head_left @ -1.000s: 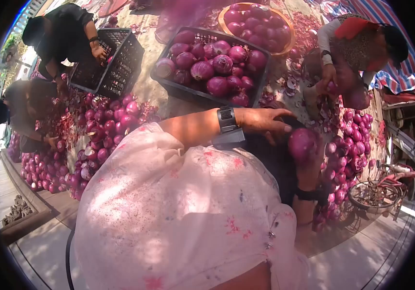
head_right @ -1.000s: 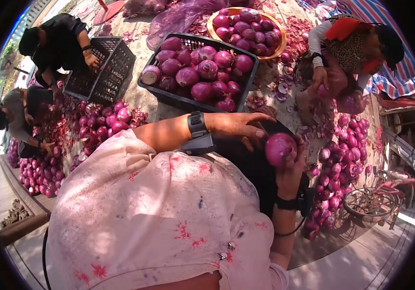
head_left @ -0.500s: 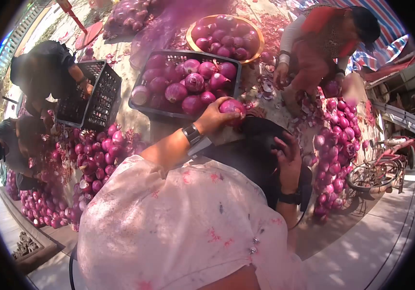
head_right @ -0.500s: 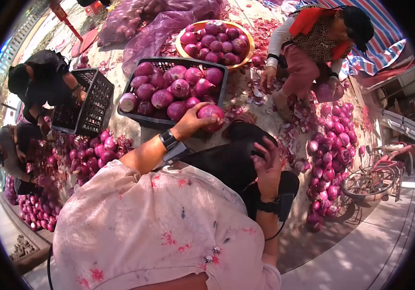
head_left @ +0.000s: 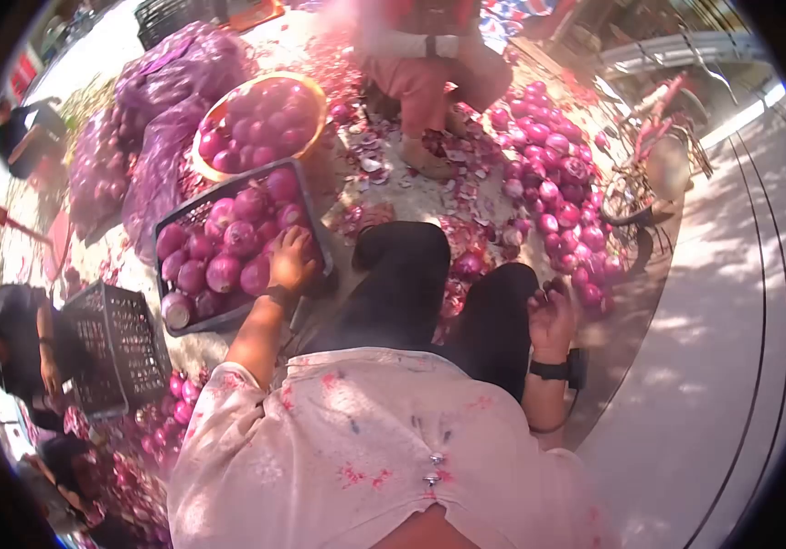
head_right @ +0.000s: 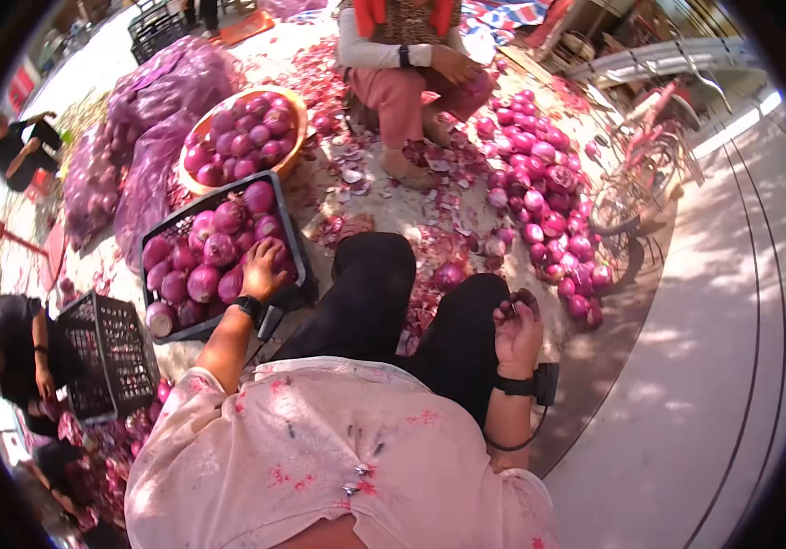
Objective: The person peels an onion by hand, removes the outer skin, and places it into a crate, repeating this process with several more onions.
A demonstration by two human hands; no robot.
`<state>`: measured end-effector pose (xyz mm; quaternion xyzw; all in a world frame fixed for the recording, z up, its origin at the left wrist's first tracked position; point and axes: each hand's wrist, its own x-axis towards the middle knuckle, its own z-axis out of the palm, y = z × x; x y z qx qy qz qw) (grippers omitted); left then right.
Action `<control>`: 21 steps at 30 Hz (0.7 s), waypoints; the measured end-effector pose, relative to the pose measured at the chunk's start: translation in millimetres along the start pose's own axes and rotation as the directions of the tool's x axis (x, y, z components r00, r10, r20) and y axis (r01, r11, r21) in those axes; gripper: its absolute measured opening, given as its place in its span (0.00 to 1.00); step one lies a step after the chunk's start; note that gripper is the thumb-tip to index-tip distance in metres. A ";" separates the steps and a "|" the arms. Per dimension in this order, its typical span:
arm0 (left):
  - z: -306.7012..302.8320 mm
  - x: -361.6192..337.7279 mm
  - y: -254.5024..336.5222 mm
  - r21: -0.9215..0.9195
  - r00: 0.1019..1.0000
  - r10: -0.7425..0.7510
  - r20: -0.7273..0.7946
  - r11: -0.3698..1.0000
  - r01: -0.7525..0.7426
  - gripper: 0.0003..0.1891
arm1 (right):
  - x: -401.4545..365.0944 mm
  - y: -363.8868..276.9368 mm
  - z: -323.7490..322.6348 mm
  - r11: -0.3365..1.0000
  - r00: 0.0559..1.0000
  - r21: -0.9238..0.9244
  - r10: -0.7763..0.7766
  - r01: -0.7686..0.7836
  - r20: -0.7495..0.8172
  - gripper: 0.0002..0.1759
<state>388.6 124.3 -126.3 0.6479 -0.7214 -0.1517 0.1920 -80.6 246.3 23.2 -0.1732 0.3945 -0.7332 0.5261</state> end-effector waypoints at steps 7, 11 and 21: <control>18.6 29.1 -21.0 -0.188 0.998 0.014 0.053 0.982 -0.004 0.23 | -15.6 -30.6 -56.1 0.952 0.993 0.298 -0.034 0.068 -0.117 0.12; -1.2 44.5 3.5 -0.373 0.998 -0.035 0.044 0.926 0.048 0.21 | -33.9 -52.8 -83.5 0.957 0.972 0.229 -0.133 0.176 -0.193 0.11; -132.2 109.1 282.6 -0.956 0.827 0.480 0.292 0.167 0.241 0.22 | -23.6 -97.7 -178.1 0.914 0.908 0.324 -0.098 0.245 -0.408 0.10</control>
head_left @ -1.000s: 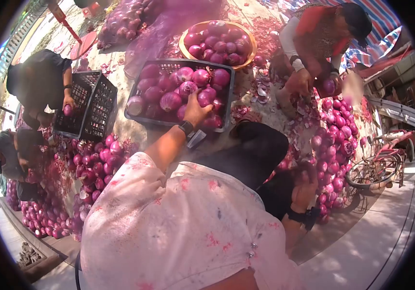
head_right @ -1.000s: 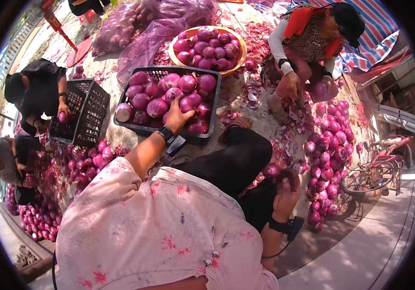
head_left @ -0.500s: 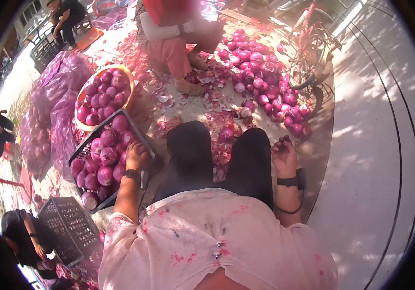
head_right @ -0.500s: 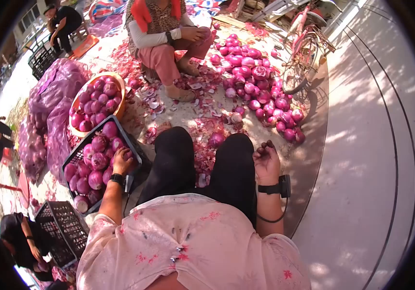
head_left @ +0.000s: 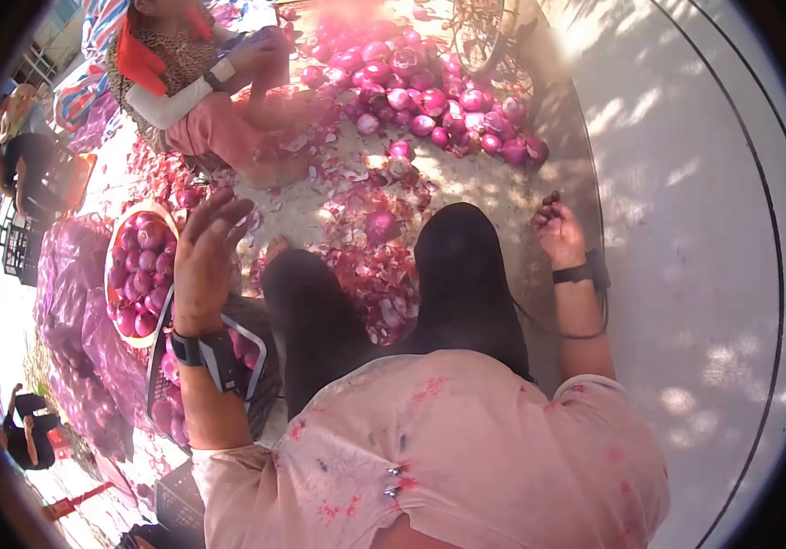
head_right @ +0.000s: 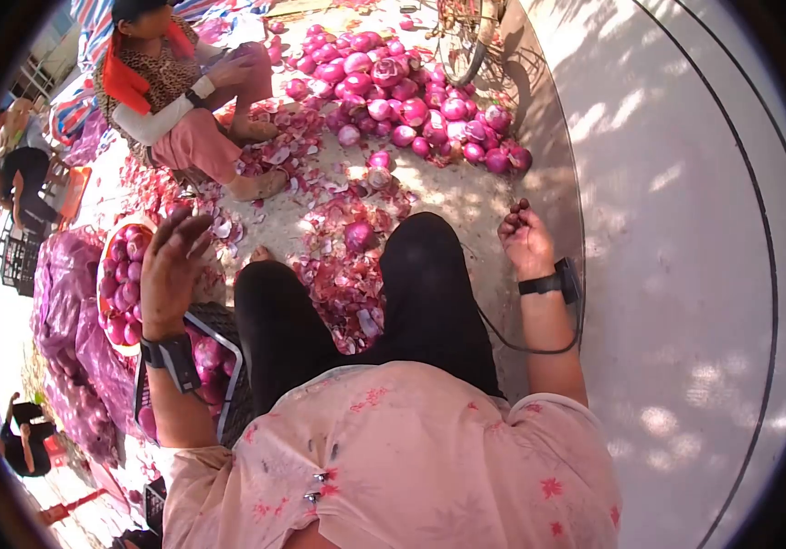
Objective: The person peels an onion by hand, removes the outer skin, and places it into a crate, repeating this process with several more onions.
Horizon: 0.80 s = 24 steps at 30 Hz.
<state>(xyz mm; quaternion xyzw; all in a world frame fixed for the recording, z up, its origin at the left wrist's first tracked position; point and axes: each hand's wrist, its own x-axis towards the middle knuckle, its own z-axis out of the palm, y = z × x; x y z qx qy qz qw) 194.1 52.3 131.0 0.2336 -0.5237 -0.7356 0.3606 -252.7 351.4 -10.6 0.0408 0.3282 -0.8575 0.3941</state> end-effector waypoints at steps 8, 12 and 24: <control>101.8 127.1 -117.4 -0.011 0.970 -0.168 0.174 0.985 0.173 0.19 | 138.4 -18.8 -43.8 0.992 0.979 -0.124 -0.041 0.017 -0.199 0.06; 64.5 129.8 -219.6 0.132 0.847 -0.530 -0.048 0.837 0.531 0.19 | 215.9 4.0 -44.9 0.973 0.949 -0.225 -0.030 -0.043 -0.313 0.04; 57.1 171.8 -194.4 -0.418 0.745 -0.662 -0.078 0.700 0.579 0.17 | 393.6 203.4 -1.3 0.159 0.974 -0.987 0.220 0.019 0.055 0.35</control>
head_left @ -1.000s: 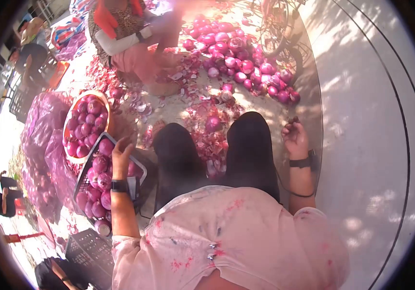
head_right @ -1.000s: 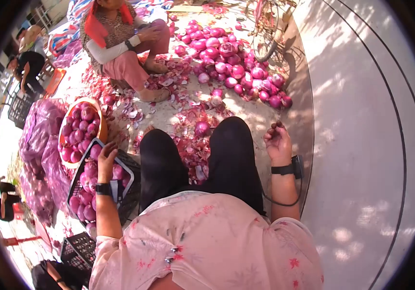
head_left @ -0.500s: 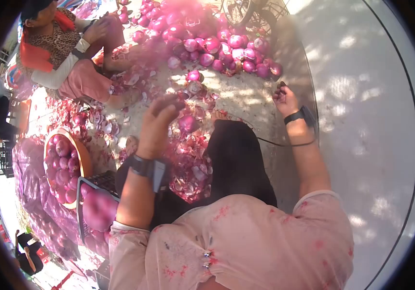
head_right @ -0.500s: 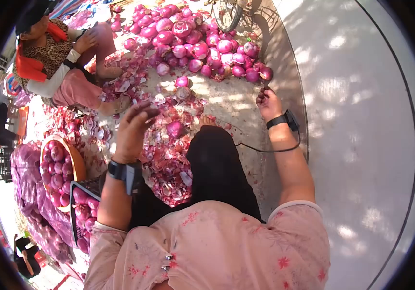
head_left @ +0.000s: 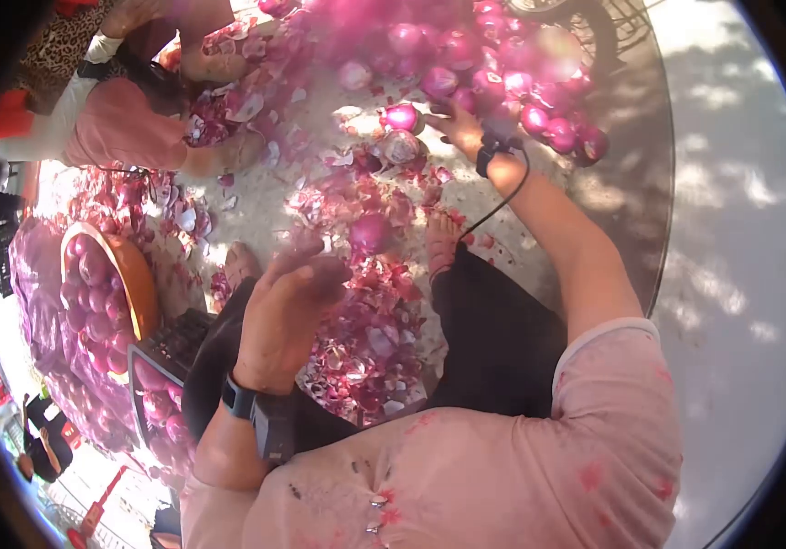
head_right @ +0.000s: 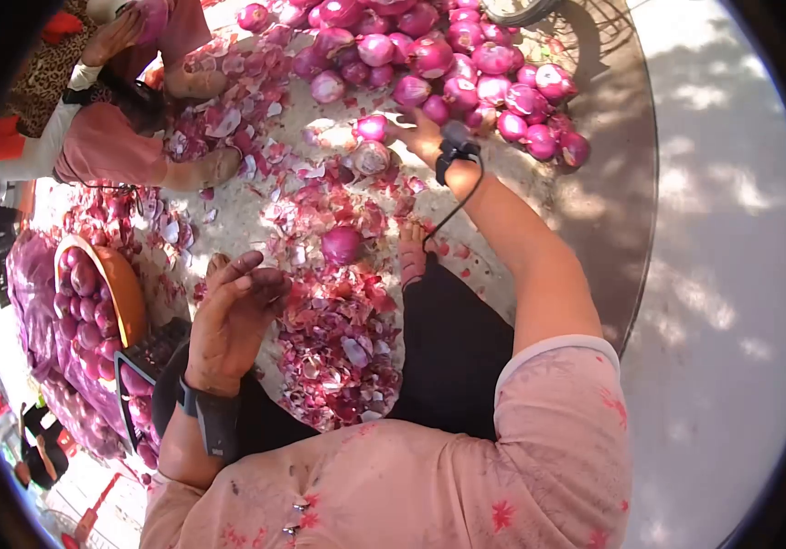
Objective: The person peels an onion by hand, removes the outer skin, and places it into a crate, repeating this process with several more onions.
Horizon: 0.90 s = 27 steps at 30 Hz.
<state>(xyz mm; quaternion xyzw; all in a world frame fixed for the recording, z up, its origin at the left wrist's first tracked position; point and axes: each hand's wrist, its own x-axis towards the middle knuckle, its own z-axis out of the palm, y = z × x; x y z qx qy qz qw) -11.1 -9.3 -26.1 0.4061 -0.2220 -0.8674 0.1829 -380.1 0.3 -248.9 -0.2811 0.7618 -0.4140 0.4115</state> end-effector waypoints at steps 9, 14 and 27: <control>-9.7 14.7 -5.5 -0.027 0.990 -0.103 -0.101 0.995 0.100 0.18 | 15.0 51.3 80.2 0.707 0.945 -0.626 -0.230 0.328 0.235 0.52; -13.6 20.5 -10.1 -0.023 0.990 -0.120 -0.075 0.993 0.118 0.18 | 24.8 87.4 86.0 0.588 0.944 -0.739 -0.208 0.329 0.255 0.56; -20.2 20.4 -6.4 0.089 0.954 0.122 -0.275 0.991 -0.101 0.28 | -112.8 -109.7 93.7 0.842 0.700 0.128 -0.512 0.524 0.498 0.50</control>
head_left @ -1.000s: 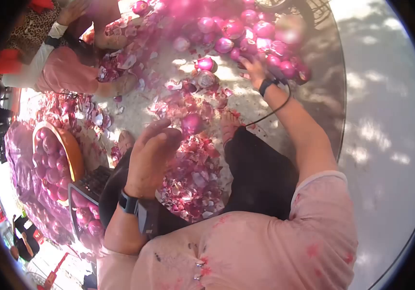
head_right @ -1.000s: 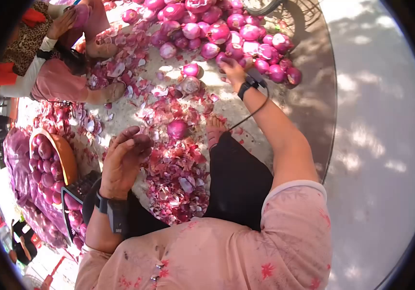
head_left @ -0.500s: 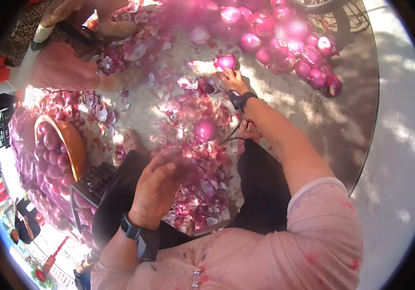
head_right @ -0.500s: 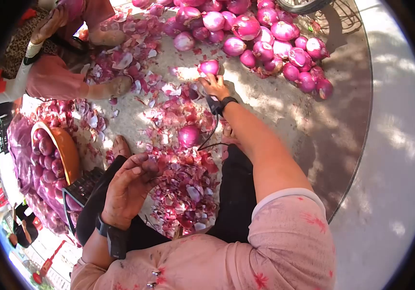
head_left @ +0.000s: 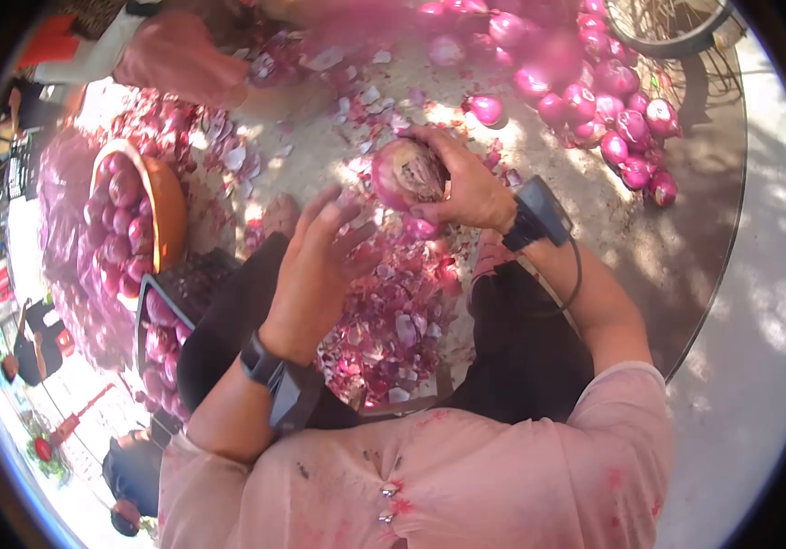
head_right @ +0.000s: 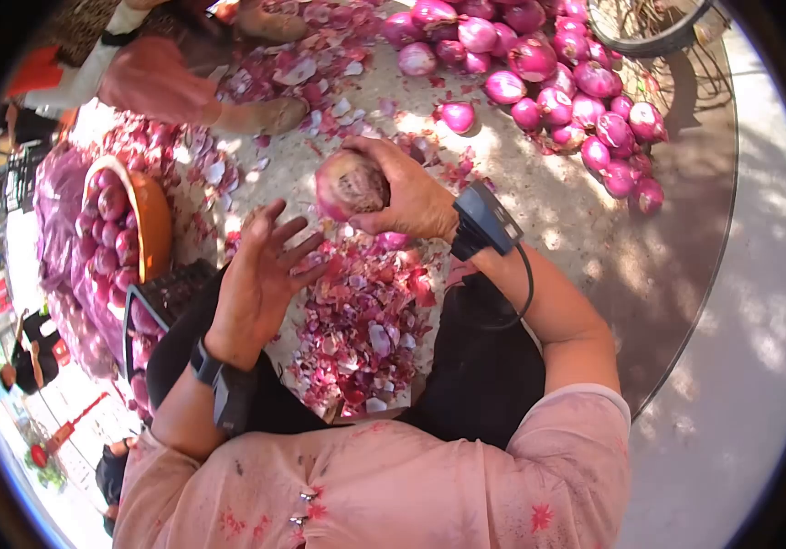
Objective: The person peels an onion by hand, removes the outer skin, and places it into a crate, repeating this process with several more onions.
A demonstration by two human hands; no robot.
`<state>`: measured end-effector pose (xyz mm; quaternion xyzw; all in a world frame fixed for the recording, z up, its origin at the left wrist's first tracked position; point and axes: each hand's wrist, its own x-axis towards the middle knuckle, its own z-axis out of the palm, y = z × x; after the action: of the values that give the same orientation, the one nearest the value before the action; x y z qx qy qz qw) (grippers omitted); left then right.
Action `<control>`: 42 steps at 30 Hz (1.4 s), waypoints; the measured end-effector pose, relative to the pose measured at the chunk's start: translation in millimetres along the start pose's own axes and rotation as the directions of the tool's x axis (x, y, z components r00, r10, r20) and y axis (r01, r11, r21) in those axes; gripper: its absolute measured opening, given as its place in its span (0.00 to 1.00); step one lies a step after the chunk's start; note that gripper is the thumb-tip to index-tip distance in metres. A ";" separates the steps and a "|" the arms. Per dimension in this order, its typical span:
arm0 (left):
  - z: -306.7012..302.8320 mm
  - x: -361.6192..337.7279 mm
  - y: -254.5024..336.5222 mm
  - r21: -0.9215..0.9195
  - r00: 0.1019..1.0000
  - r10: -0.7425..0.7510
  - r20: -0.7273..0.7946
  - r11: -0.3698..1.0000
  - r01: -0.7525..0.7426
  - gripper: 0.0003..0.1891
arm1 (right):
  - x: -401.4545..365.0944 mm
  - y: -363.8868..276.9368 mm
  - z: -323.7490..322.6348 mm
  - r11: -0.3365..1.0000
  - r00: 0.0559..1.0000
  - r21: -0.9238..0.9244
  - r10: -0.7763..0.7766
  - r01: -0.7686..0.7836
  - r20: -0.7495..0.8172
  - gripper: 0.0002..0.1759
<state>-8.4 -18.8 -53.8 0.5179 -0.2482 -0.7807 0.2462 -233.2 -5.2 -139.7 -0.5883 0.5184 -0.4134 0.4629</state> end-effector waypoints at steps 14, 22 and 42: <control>22.4 -20.1 23.4 -0.371 0.895 0.279 0.349 0.918 -0.141 0.24 | -24.4 -167.4 12.6 0.882 0.995 -0.464 -0.095 0.086 0.005 0.25; 34.5 -23.1 17.0 -0.310 0.914 0.370 0.165 0.899 -0.309 0.29 | -38.3 -158.9 14.1 0.902 0.960 -0.425 -0.184 0.081 -0.209 0.08; 48.0 -6.4 18.3 -0.497 0.899 0.294 0.325 0.862 -0.102 0.20 | -34.7 -114.9 -11.6 0.568 0.890 0.805 0.259 0.173 -0.374 0.04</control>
<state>-48.6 -22.1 -21.3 0.2482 -0.1496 -0.8742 0.3897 -222.4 31.9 -25.4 -0.1785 0.3737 -0.7190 0.5581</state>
